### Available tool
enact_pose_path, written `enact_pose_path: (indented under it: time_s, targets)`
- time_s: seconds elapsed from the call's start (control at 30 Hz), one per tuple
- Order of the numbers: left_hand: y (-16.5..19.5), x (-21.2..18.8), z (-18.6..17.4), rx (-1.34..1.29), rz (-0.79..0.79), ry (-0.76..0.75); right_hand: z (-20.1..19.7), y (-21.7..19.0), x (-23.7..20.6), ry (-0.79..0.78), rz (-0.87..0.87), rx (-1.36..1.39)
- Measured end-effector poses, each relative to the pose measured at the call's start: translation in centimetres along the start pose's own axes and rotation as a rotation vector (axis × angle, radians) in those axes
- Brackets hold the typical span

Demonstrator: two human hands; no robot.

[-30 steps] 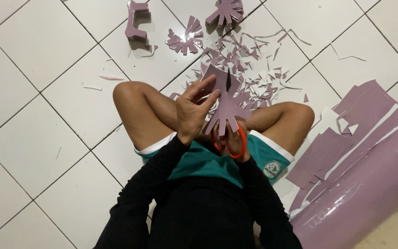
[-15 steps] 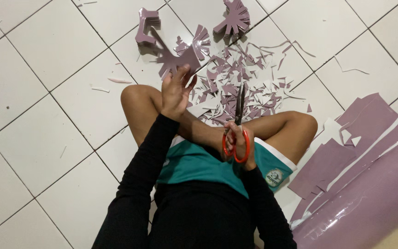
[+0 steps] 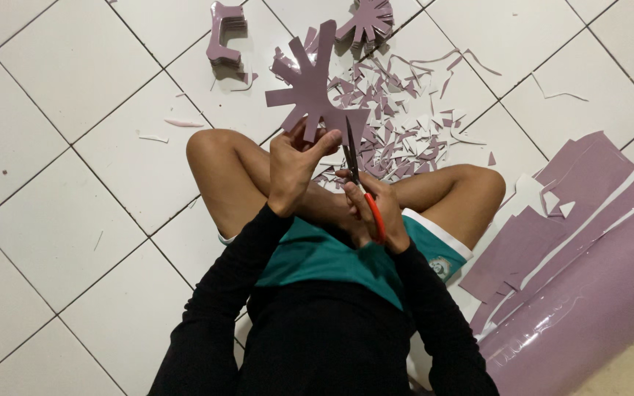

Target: The person sits cross-legged on a tiled floor and cuts flower- and letter-like shapes out of mauve foam sheets using red-handled scissors. They rotate and reposition each sheet while cutting, set finished cutouts with a stack of completed shapes, and leave scraps scattered on the floor.

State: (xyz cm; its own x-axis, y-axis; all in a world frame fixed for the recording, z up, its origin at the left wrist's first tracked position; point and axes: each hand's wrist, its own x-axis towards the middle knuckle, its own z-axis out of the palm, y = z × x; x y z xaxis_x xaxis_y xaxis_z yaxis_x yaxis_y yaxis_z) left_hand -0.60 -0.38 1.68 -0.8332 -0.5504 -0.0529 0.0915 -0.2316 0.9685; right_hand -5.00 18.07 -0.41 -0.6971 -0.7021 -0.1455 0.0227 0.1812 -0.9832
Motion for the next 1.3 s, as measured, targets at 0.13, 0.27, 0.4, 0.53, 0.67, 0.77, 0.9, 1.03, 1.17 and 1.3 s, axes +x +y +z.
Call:
enact_pose_path:
  time_s: [0.13, 0.27, 0.4, 0.53, 0.67, 0.77, 0.9, 1.03, 1.17, 1.3]
  targets:
    - [0.4, -0.4, 0.3, 0.016, -0.016, -0.002, 0.0, -0.7, -0.1, -0.008, 0.054, 0.012]
    - [0.4, -0.5, 0.3, 0.030, -0.043, -0.006, 0.0, -1.1, 0.0, 0.005, -0.006, -0.037]
    - [0.2, -0.5, 0.4, -0.025, -0.065, -0.023, 0.0, -1.5, -0.3, 0.056, 0.056, -0.042]
    - [0.6, -0.2, 0.2, -0.105, -0.053, -0.082, 0.0, -1.7, -0.6, 0.054, 0.069, -0.019]
    - [1.7, 0.7, -0.7, -0.137, -0.065, -0.059, -0.3, -2.0, -0.7, 0.029, 0.100, -0.021]
    - [2.1, 0.4, -0.6, 0.036, -0.025, -0.098, -0.5, -2.1, -0.5, -0.023, 0.091, 0.056]
    - [1.8, -0.6, -0.3, 0.041, -0.021, -0.159, -0.8, -1.9, 0.0, -0.141, 0.034, 0.227]
    - [1.2, -0.7, -0.3, 0.095, -0.035, -0.136, -1.2, -1.5, -0.2, -0.176, 0.052, 0.303]
    - [0.7, -1.0, 0.2, 0.055, -0.104, -0.087, -1.3, -1.1, -0.4, -0.185, 0.102, 0.427]
    - [0.9, -1.4, 0.7, 0.310, 0.298, 0.131, -1.4, -0.9, -0.1, -0.180, 0.106, 0.439]
